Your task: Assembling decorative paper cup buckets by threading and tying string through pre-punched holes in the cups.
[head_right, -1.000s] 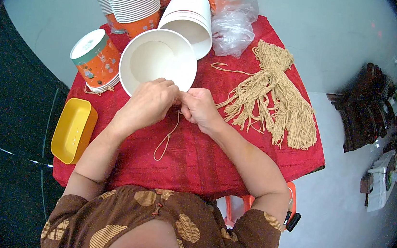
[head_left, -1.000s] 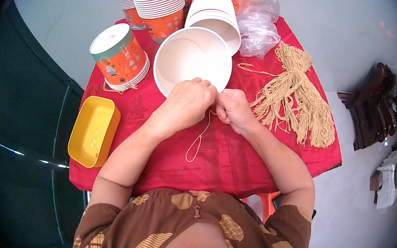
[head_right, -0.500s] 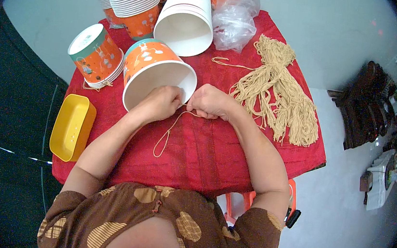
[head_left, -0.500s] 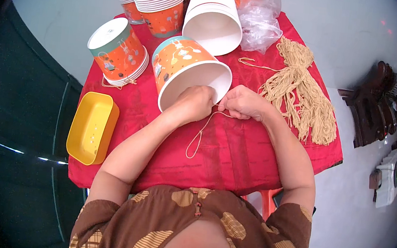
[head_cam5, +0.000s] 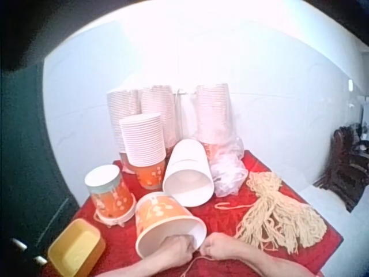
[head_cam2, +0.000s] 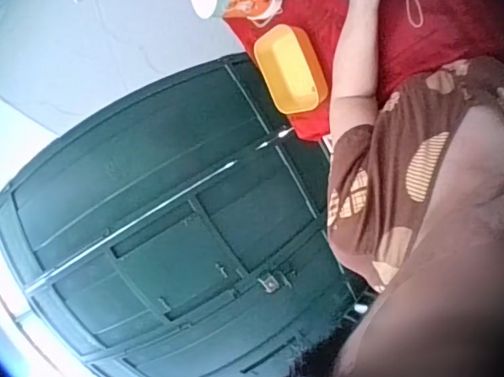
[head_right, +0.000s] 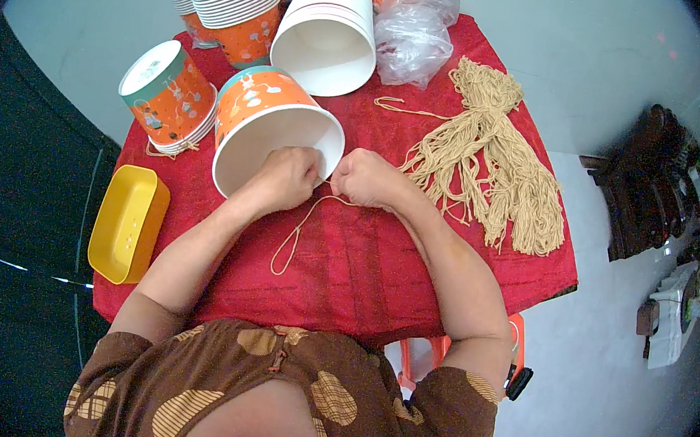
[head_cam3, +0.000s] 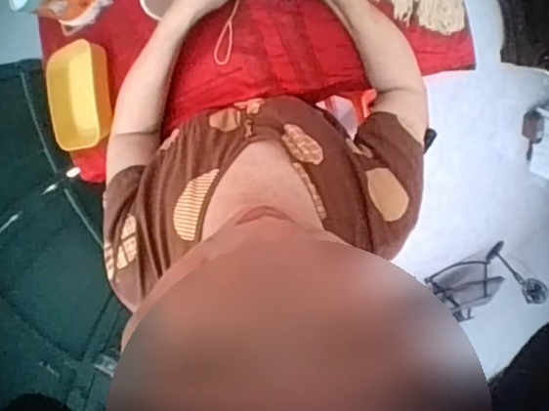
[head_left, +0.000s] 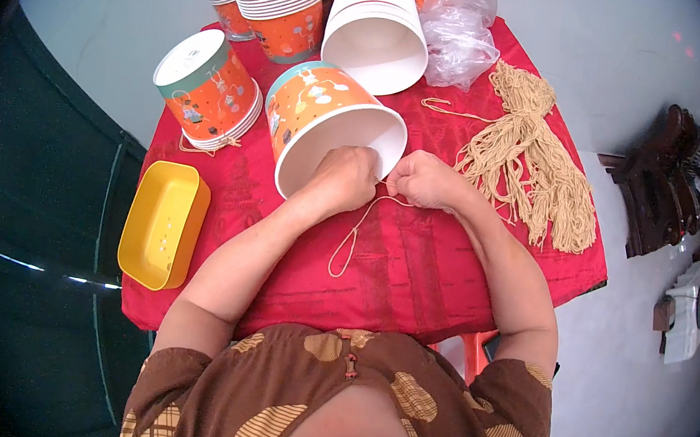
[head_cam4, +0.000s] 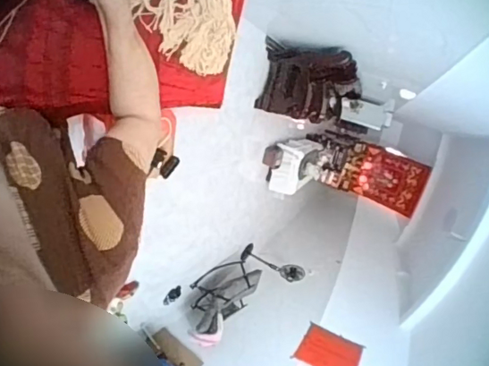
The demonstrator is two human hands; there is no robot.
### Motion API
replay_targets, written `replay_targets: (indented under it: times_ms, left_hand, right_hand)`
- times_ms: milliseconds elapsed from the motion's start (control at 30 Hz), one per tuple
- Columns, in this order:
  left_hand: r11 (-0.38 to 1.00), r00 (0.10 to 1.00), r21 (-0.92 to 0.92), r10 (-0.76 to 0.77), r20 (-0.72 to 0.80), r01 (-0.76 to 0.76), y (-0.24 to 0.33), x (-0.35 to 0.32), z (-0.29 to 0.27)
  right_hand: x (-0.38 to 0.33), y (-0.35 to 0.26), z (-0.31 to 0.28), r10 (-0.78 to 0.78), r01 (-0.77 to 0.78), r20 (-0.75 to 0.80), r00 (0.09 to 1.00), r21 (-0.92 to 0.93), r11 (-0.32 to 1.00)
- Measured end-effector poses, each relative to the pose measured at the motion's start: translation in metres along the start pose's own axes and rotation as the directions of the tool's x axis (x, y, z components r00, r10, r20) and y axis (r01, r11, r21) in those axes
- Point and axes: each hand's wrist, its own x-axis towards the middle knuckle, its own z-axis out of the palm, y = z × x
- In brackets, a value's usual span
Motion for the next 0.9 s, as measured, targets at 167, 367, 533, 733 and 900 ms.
replay_targets:
  times_ms: [167, 367, 533, 733, 900]
  left_hand:
    - [1.000, 1.000, 0.020, -0.023, -0.002, 0.023, 0.005, 0.000, -0.002]
    - [0.997, 0.999, 0.074, 0.026, 0.026, -0.027, 0.001, -0.003, 0.000]
    - [0.989, 0.998, 0.131, 0.062, 0.014, -0.063, 0.008, -0.011, -0.010]
    - [0.950, 0.948, 0.028, 0.312, -0.064, -0.311, 0.069, -0.062, -0.086]
    - [0.858, 0.811, 0.162, 0.514, -0.278, -0.488, 0.073, -0.088, -0.126]
  right_hand:
    - [0.002, 0.001, 0.000, 0.019, -0.019, 0.003, 1.000, -0.024, 1.000]
    - [0.001, -0.002, 0.002, 0.039, -0.037, -0.106, 0.994, 0.020, 0.999]
    - [0.006, 0.003, 0.014, -0.314, 0.255, -0.350, 0.882, -0.205, 0.945]
    - [-0.005, -0.008, 0.021, -0.751, 0.391, -0.434, 0.497, -0.661, 0.641]
    - [-0.014, -0.026, 0.021, -0.937, 0.441, -0.255, 0.238, -0.832, 0.338]
